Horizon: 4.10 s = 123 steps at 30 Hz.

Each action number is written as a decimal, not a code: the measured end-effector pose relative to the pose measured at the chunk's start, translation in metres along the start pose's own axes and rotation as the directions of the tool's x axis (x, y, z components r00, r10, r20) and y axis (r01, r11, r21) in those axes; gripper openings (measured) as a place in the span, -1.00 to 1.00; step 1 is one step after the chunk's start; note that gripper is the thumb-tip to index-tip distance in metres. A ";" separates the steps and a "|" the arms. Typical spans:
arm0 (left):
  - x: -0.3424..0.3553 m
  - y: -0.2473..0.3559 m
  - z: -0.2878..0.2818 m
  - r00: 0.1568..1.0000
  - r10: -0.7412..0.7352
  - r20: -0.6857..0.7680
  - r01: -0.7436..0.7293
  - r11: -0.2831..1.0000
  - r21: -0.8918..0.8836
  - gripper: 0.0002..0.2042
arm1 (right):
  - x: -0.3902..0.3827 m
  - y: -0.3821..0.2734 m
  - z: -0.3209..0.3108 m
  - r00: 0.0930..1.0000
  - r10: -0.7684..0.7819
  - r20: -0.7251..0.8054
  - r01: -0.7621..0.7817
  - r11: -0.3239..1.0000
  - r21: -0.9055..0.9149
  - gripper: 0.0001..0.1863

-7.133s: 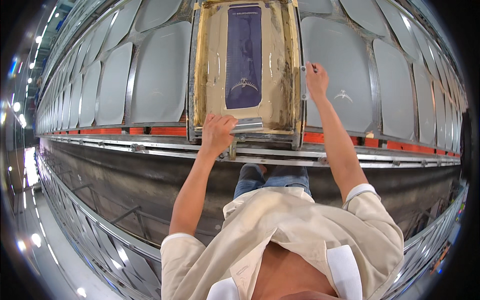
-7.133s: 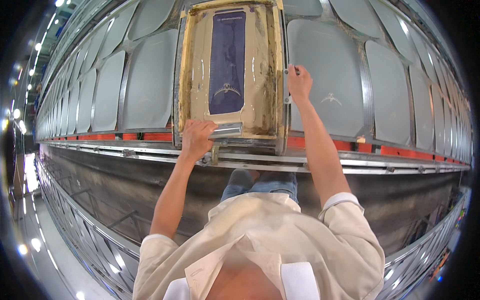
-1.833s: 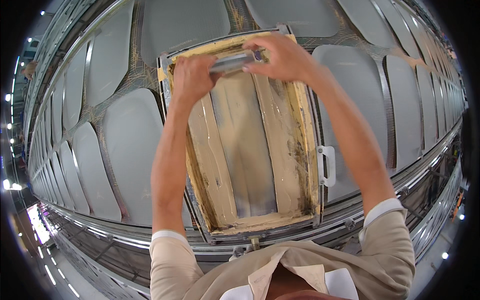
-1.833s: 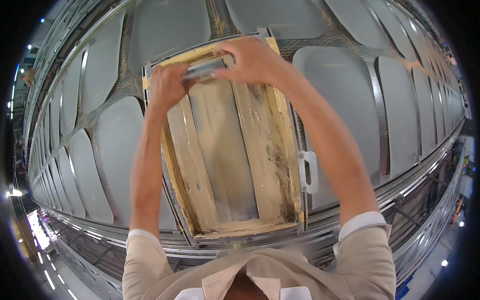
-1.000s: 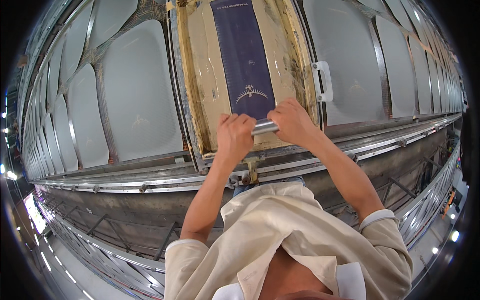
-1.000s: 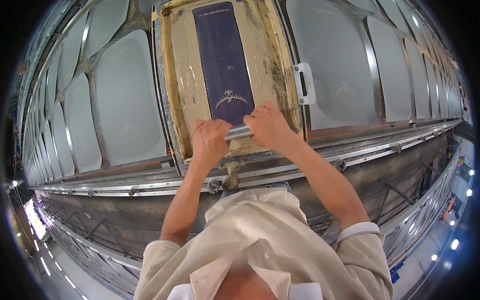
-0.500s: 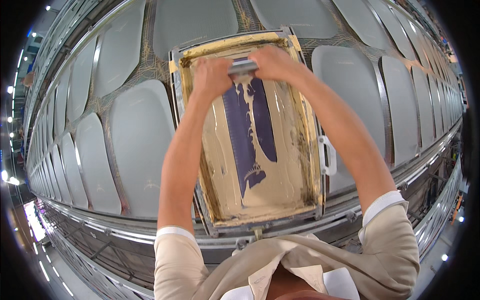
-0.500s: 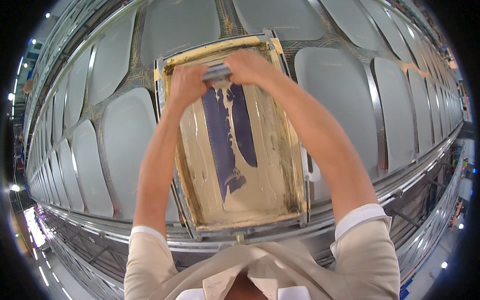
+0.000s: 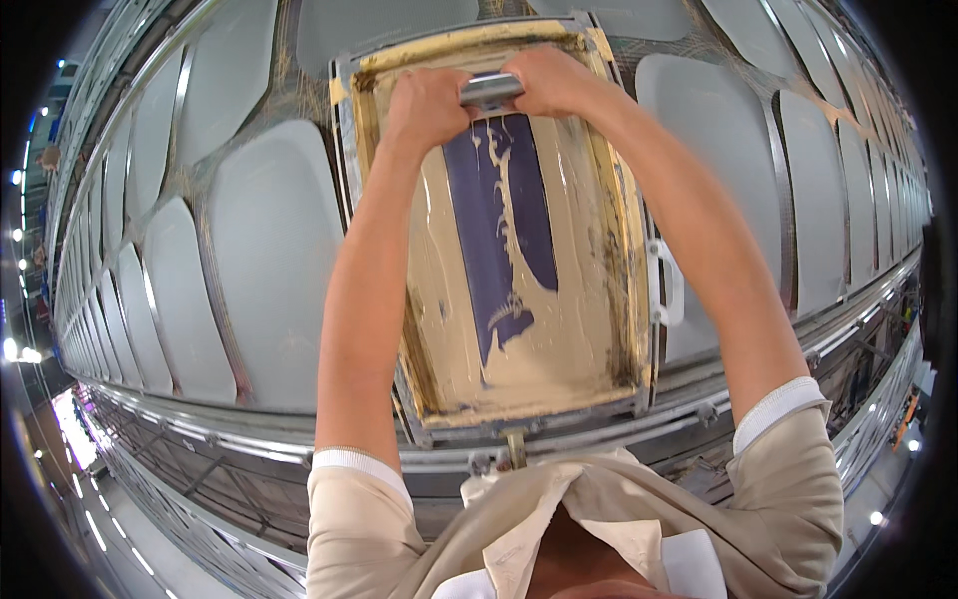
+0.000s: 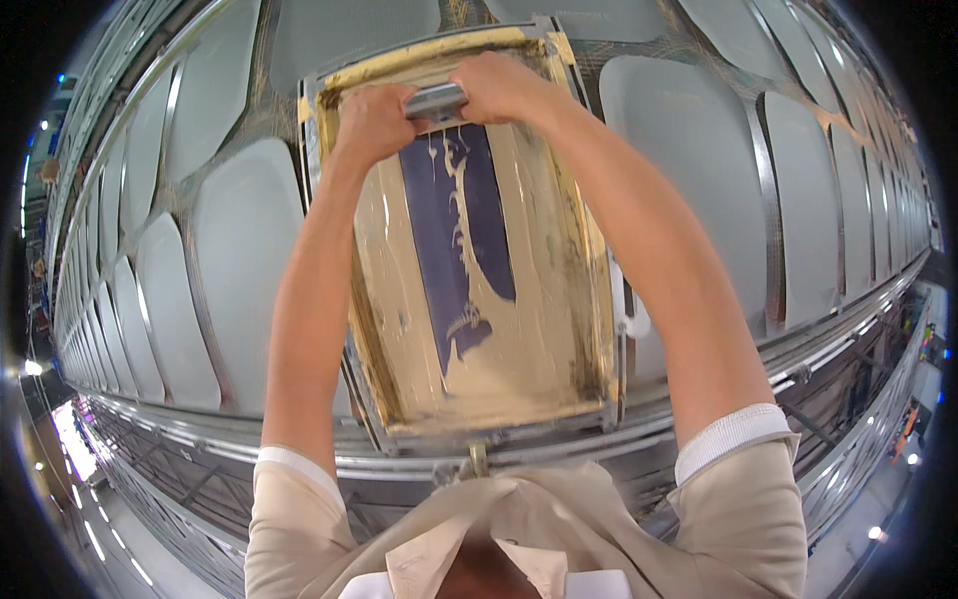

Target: The person repeatedly uses a squeegee to pull a viscous beige paste across a screen-printing frame containing a dark stencil. The paste is spread evenly over the stencil area, then the frame is lifted to reveal the printed surface below before the process is repeated.

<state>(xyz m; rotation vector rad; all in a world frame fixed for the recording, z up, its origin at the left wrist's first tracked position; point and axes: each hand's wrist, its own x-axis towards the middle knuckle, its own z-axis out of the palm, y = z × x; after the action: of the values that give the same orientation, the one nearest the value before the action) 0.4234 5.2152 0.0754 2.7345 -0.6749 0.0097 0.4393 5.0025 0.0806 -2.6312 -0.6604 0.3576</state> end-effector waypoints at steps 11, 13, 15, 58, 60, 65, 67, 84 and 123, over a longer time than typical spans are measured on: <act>-0.303 0.149 0.024 0.995 0.017 -0.102 -0.034 0.986 -0.161 -0.79 | -0.284 -0.136 0.102 0.993 -0.033 0.113 0.027 0.998 0.051 -0.73; -0.321 0.162 0.021 0.994 -0.004 -0.105 -0.010 0.992 -0.128 -0.77 | -0.305 -0.148 0.091 0.990 -0.067 0.127 0.048 0.989 0.142 -0.65; -0.326 0.167 0.016 0.993 0.014 -0.115 -0.023 0.997 -0.076 -0.76 | -0.302 -0.125 0.078 0.993 0.117 0.016 -0.115 0.927 0.358 -0.53; -0.522 -0.144 -0.104 0.961 0.061 -0.269 -0.054 0.998 0.035 -0.71 | -0.082 -0.301 0.215 0.589 0.710 -0.385 -0.443 0.682 0.581 -0.64; -0.481 -0.167 -0.104 0.956 0.070 -0.284 -0.050 0.996 0.078 -0.72 | -0.087 -0.305 0.201 0.608 0.725 -0.322 -0.506 0.667 0.547 -0.63; -0.345 -0.244 -0.103 0.916 0.113 -0.384 -0.084 0.992 0.092 -0.74 | -0.080 -0.309 0.163 0.652 0.755 -0.064 -0.712 0.639 0.290 -0.62; -0.281 -0.278 -0.103 0.907 0.122 -0.403 -0.096 0.992 0.086 -0.74 | -0.049 -0.307 0.129 0.731 0.677 -0.080 -0.652 0.729 0.210 -0.62; -0.105 -0.356 -0.143 1.000 0.009 0.028 -0.011 0.998 0.068 -0.70 | 0.252 -0.299 0.089 1.000 0.002 -0.017 -0.005 0.992 -0.125 -0.69; -0.083 -0.366 -0.139 0.996 0.073 -0.059 -0.066 0.991 0.115 -0.68 | 0.280 -0.273 0.082 0.998 -0.054 -0.029 0.052 0.997 -0.059 -0.71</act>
<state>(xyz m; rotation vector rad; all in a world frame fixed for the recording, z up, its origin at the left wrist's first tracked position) 0.5259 5.6022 0.0874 2.8033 -0.7732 0.1536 0.5437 5.3878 0.0867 -2.6624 -0.7393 0.2859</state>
